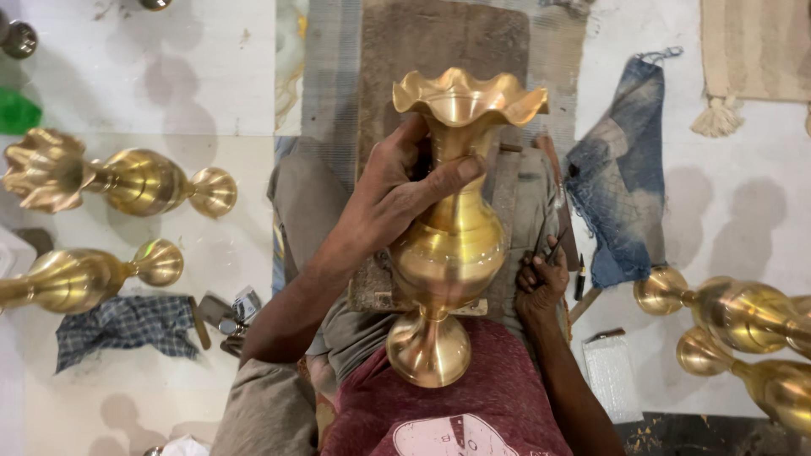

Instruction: The person sits on the floor holding a brass vase steady against a wooden board while engraving decorative lines into its surface with a small hand tool. They rotate the vase to reach different areas and briefly set it down before resuming engraving.

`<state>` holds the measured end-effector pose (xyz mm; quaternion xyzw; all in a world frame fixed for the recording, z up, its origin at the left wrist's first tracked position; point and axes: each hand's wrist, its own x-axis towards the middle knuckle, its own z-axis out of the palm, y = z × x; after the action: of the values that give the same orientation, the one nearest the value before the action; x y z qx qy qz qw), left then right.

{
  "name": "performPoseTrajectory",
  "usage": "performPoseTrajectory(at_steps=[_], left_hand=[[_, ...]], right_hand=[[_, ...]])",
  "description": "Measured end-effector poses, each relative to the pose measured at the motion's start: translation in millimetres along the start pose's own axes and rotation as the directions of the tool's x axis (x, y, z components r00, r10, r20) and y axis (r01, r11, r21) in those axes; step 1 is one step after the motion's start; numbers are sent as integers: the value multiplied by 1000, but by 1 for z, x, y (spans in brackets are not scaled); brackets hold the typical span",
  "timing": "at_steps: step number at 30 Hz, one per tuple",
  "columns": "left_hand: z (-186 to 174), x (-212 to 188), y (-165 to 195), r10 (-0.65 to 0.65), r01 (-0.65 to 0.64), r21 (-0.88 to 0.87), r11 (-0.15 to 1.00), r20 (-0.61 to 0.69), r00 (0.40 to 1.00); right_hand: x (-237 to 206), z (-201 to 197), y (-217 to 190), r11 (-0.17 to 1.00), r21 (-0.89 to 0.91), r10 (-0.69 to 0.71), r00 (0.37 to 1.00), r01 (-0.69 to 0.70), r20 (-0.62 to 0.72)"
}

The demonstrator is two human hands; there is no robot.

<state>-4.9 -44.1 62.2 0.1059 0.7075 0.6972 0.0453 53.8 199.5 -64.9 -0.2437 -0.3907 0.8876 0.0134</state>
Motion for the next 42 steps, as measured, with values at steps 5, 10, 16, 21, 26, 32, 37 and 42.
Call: performPoseTrajectory(at_steps=[5, 10, 16, 21, 26, 32, 37, 42], left_hand=[[-10, -17, 28, 109, -105, 63, 992, -65, 992], [-26, -39, 44, 28, -18, 56, 998, -189, 982], [-46, -66, 57, 128, -164, -85, 983, -327, 936], [-72, -78, 53, 75, -161, -158, 974, -447, 891], [-109, -96, 37, 13, -144, -206, 968, -531, 847], [-155, -132, 14, -45, -130, -222, 966, -642, 765], [-193, -163, 5, -48, -114, -172, 978, -726, 686], [-206, -205, -3, 69, 28, 96, 995, -859, 507]], right_hand=[[-8, 2, 0, 1000, 24, 5, 1000, -6, 23], [-21, 1, -2, 996, 86, 12, 997, -18, 70], [-36, 0, -2, 997, 73, -38, 994, 31, 101], [-42, 0, 1, 996, 80, -33, 994, 24, 108], [-44, -2, 7, 997, 78, -33, 987, 21, 156], [-43, -4, 16, 997, 70, 4, 988, -15, 153], [-37, -8, 22, 999, 31, 36, 988, -41, 148], [-28, -15, 26, 997, 8, 76, 986, -78, 147]])
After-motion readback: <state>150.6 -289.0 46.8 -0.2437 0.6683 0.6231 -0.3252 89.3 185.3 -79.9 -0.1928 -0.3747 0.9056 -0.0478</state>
